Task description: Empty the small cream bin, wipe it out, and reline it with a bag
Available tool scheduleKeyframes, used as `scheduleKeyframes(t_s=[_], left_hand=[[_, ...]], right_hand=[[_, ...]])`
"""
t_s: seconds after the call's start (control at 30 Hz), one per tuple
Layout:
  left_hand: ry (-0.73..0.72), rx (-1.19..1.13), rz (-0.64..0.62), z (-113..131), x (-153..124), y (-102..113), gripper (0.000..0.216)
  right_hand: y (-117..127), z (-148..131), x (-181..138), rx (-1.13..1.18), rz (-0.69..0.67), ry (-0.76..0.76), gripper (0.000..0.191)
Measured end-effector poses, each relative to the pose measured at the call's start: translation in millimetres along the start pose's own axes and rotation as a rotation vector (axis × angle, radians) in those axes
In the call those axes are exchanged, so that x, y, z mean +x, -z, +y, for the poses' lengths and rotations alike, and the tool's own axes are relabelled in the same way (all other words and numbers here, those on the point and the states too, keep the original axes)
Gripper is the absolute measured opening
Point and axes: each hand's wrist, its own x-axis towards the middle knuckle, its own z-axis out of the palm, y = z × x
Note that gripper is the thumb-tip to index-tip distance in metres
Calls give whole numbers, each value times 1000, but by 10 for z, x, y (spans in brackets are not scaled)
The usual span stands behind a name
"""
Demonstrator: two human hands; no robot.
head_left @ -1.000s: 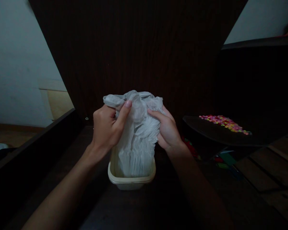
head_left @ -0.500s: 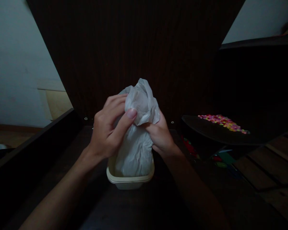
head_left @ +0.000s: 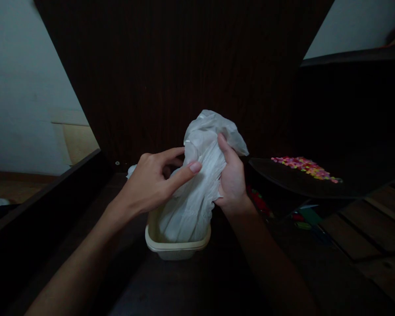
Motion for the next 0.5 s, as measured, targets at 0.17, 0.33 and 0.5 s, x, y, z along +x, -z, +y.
scheduleKeyframes(t_s=[0.17,0.33,0.5], left_hand=[[-55,-190,-1,-103,6,54,44],[-113,-287,338,-133,51,62,13],[-207,-301,598,-159,79,41,13]], right_hand=[[-50,-28,-1,215,29,-72,56],[-103,11,-2,369,0,-147,44],[-165,27,-44,472,-41,-247,34]])
